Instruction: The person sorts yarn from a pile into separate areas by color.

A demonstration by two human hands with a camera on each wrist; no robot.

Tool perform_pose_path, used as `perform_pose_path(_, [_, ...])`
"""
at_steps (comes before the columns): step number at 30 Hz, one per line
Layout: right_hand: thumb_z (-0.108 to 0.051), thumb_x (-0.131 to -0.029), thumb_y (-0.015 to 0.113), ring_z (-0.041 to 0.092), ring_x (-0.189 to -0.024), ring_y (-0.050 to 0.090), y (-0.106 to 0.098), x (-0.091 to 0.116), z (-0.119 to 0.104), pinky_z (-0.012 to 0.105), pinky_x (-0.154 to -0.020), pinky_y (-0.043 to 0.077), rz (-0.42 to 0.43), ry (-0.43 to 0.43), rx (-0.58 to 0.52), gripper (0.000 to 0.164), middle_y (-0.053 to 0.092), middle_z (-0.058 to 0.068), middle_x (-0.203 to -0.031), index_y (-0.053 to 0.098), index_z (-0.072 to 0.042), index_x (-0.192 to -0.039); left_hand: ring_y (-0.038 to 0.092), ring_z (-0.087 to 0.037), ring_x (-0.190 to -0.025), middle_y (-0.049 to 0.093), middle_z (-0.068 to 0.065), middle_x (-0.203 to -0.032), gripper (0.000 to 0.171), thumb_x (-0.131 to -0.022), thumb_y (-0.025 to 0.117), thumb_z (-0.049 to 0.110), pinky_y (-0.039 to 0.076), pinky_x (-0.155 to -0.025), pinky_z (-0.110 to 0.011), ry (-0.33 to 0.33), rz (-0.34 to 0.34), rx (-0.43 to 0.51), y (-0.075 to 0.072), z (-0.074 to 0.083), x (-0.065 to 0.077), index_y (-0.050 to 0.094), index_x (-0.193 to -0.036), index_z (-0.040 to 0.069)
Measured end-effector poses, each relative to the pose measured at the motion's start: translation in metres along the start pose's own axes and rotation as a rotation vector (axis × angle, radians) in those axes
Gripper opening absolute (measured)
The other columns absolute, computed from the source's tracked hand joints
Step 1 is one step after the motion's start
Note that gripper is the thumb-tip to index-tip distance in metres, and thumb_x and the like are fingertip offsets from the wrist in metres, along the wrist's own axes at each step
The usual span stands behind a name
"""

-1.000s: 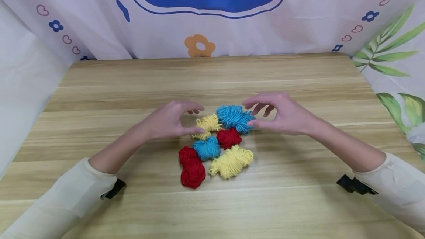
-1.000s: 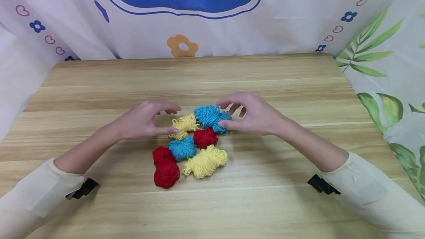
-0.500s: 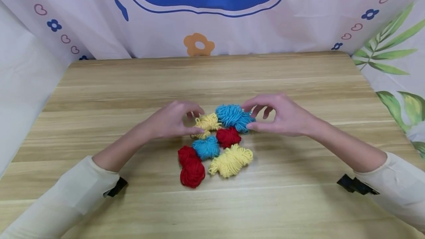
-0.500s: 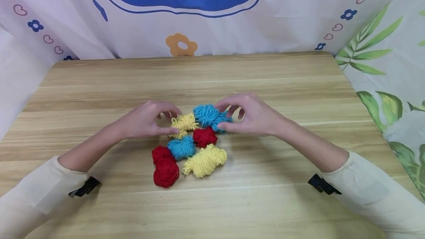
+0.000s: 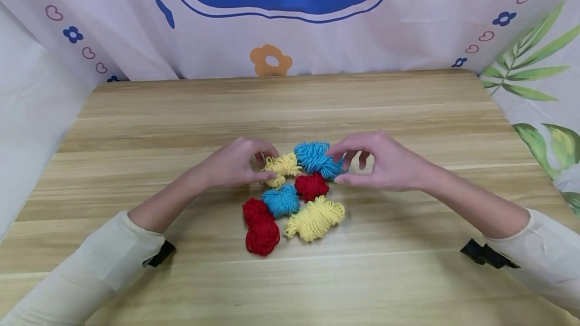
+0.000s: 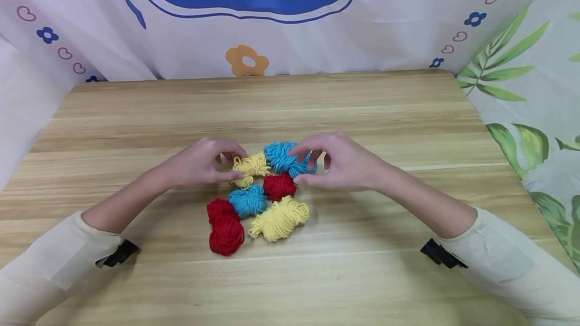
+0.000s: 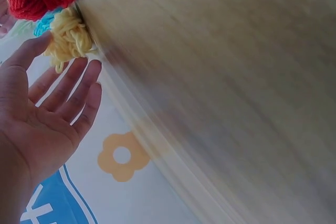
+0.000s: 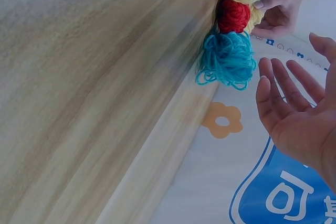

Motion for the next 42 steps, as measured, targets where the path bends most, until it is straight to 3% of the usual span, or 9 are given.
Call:
perform_pose_path(13, [-0.011, -0.084, 0.086, 0.008, -0.082, 0.070, 0.003, 0.003, -0.002, 0.031, -0.065, 0.058, -0.015, -0.030, -0.004, 0.039, 0.076, 0.003, -0.103, 0.074, -0.004, -0.121, 0.068, -0.020, -0.088, 0.075, -0.006, -0.099, 0.020, -0.088, 0.081, 0.009, 0.060, -0.079, -0.039, -0.030, -0.003, 0.053, -0.002, -0.001, 0.000, 0.074, -0.105, 0.003])
perform_pose_path(20, [-0.012, -0.085, 0.086, 0.007, -0.082, 0.069, 0.006, 0.004, -0.003, 0.030, -0.065, 0.057, -0.037, -0.023, -0.015, 0.038, 0.076, 0.003, -0.103, 0.074, -0.004, -0.120, 0.067, -0.017, -0.081, 0.074, -0.006, -0.094, 0.015, -0.086, 0.079, 0.003, 0.058, -0.072, -0.032, -0.046, 0.005, 0.074, -0.003, -0.002, 0.000, 0.073, -0.101, 0.002])
perform_pose_path(42, [-0.009, -0.083, 0.087, 0.010, -0.082, 0.070, 0.013, 0.004, -0.001, 0.032, -0.065, 0.057, -0.071, -0.024, -0.028, 0.039, 0.076, 0.005, -0.106, 0.074, -0.004, -0.120, 0.064, -0.017, -0.078, 0.070, -0.004, -0.088, 0.013, -0.084, 0.076, -0.002, 0.057, -0.069, -0.031, -0.090, 0.022, 0.099, -0.007, -0.007, 0.004, 0.071, -0.095, 0.004])
Point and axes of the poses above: each hand's wrist, its own x-axis away from the middle knuckle, its own y-axis out of the palm, z = x × y, the point moved 1 cm from there along -x, towards the middle knuckle
